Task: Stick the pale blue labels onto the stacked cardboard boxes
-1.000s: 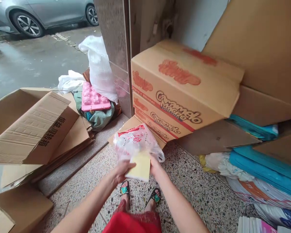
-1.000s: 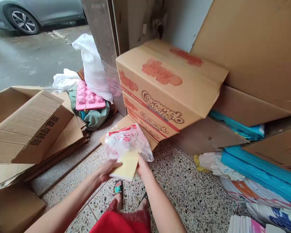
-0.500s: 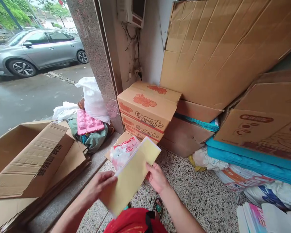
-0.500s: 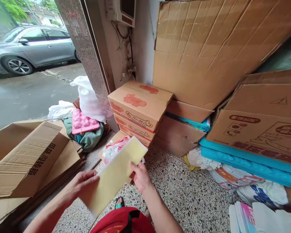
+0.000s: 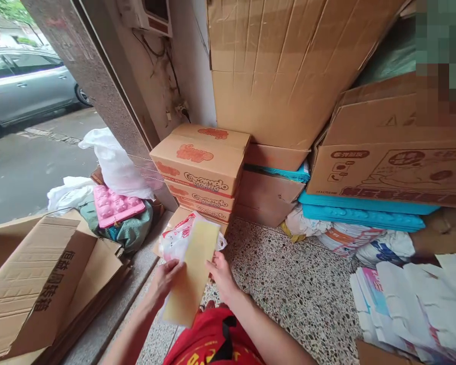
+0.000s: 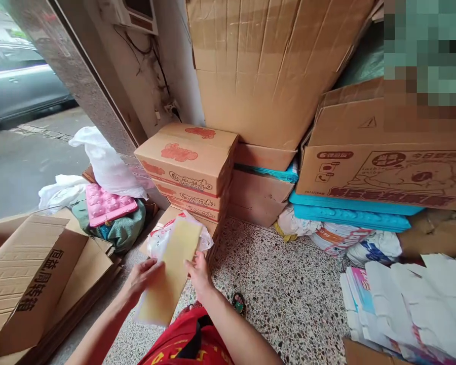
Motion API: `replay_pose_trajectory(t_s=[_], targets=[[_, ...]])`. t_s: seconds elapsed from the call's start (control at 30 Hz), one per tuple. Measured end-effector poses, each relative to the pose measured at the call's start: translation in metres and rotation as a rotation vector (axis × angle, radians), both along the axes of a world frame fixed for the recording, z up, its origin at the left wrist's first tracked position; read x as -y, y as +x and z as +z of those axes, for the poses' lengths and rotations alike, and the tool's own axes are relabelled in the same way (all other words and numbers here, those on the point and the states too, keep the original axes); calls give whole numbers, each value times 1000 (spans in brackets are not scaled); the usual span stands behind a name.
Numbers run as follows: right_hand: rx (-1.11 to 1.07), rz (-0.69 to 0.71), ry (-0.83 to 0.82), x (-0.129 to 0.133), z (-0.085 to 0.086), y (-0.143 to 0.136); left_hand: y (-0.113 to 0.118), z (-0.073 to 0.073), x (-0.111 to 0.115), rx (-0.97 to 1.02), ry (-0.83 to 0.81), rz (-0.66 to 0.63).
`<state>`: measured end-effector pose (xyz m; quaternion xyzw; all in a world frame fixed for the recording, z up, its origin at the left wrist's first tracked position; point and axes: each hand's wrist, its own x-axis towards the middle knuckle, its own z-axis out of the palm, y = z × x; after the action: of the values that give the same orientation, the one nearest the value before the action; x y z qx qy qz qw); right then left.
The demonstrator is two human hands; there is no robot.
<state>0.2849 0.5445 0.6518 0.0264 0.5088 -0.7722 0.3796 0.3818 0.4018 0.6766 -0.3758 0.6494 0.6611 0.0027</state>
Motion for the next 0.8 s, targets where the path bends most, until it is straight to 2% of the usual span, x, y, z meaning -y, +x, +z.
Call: replay_pose_trajectory(t_s=[0.07,0.17,0.23,0.3,0.43,0.5,0.67,0.73,0.8], targets=[[32,-24,67,-1,-3,3,-1,-2,1,13,-84,-8],[63,21,61,-6,5,1,-10,10,-12,18,-282,-64],[57,76,-26,-9,13,-4,-21,23,-29,-11,-358,-143],[43,125,-138,-12,21,-11,-34,36,-49,-65,-356,-208],[29,170,-297,-23,29,-28,-54,51,-75,-90,-384,-229],[46,194,-320,-30,32,-36,-59,54,-78,-87,-386,-262],[154,261,-303,-46,46,-50,-65,54,-81,-157,-262,-390],[209,293,-281,-47,52,-54,-68,53,-84,-197,-313,-372],[220,282,-244,-46,56,-59,-70,51,-86,-215,-418,-275]])
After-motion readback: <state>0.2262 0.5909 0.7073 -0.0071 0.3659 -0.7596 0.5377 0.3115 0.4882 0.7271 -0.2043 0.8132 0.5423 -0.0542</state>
